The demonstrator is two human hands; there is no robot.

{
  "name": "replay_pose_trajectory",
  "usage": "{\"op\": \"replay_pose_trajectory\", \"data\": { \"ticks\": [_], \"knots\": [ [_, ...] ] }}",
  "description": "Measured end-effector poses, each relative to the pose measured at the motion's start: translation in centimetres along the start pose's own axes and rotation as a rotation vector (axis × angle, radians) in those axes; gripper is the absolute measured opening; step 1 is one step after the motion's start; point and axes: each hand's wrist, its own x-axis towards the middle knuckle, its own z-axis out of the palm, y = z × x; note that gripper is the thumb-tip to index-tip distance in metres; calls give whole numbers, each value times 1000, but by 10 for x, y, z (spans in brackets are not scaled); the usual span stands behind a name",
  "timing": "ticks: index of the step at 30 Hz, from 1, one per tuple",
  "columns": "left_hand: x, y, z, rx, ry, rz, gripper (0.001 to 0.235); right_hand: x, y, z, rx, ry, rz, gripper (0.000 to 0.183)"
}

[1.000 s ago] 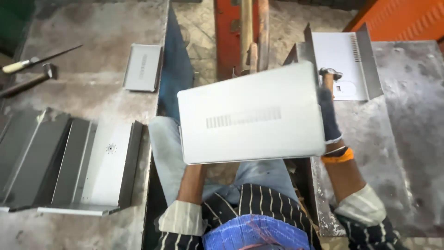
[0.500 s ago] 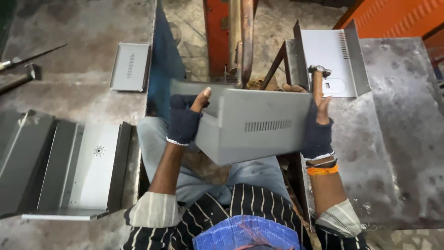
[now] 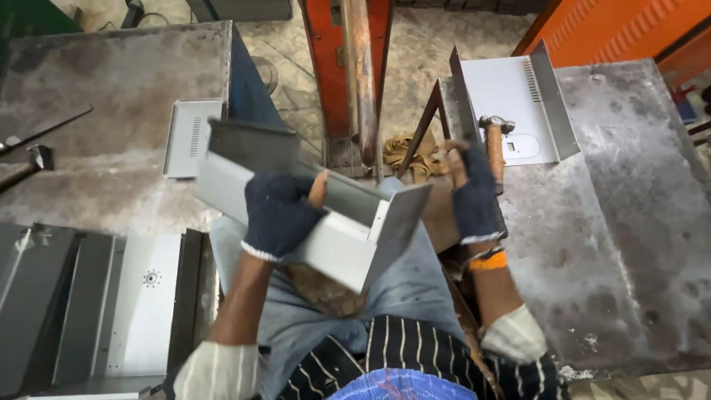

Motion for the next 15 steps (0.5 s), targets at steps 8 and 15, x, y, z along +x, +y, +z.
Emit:
{"op": "replay_pose_trajectory", "data": {
  "ticks": [8,15],
  "knots": [
    [-49,-25,54,-450,5,-541,44,38,281,-125,-1072,213,302,75],
    [-55,-10,76,-648,107,-847,44,80,368,-159,-973,-478,249,35]
  ]
}}
